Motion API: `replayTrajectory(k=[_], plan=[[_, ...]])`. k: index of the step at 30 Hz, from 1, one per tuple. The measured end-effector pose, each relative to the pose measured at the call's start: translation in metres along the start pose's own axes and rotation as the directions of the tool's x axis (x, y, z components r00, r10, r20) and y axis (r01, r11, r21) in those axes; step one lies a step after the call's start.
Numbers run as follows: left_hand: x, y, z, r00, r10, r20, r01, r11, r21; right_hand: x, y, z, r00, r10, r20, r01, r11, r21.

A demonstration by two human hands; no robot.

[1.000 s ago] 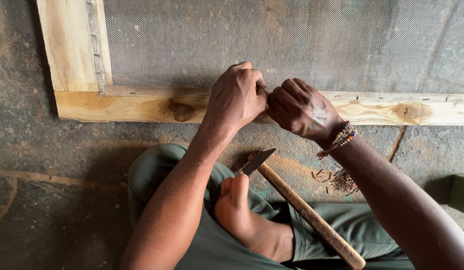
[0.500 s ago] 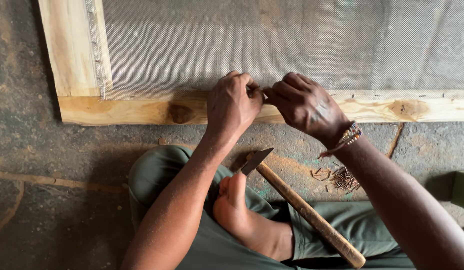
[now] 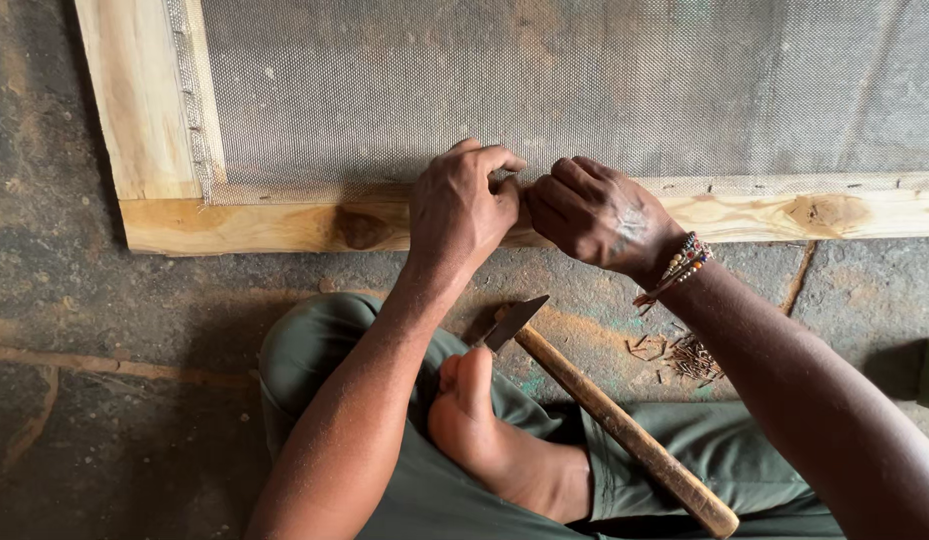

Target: The person sits on a stone floor and uses a hammer to drive nails into a wooden frame, securing a metal mesh screen. The person repeatedly picks up nails, positions them along the frame edges, and hammers them in to attach the screen.

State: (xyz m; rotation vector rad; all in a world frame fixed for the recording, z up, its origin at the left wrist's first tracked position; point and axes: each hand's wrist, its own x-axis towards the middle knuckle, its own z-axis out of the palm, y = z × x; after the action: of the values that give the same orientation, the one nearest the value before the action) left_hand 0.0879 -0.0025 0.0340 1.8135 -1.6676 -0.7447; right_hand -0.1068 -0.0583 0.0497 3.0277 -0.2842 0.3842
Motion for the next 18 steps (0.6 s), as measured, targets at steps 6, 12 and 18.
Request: replayTrajectory(k=[6,12,18], plan=[[0.0026,-0.0049,-0.0009,0.998,-0.013,0.061,0.013,1.0,-0.006,-0.0039,-0.0009,0.0079,0.999,0.022,0.036,-0.021,1.0,-0.015],[0.0017,-0.0037,-0.0044,0.999,0.021,0.037,-0.021,1.0,0.007,-0.0053,-0.0028,0.0102,1.0,0.022,0.02,-0.021,1.0,-0.023],[0.0014,-0.0034,-0.0063,0.998,0.034,0.054,-0.034,0.999,0.003,-0.0025,-0.0026,0.0079,0.999,0.022,0.027,-0.023,1.0,0.015]])
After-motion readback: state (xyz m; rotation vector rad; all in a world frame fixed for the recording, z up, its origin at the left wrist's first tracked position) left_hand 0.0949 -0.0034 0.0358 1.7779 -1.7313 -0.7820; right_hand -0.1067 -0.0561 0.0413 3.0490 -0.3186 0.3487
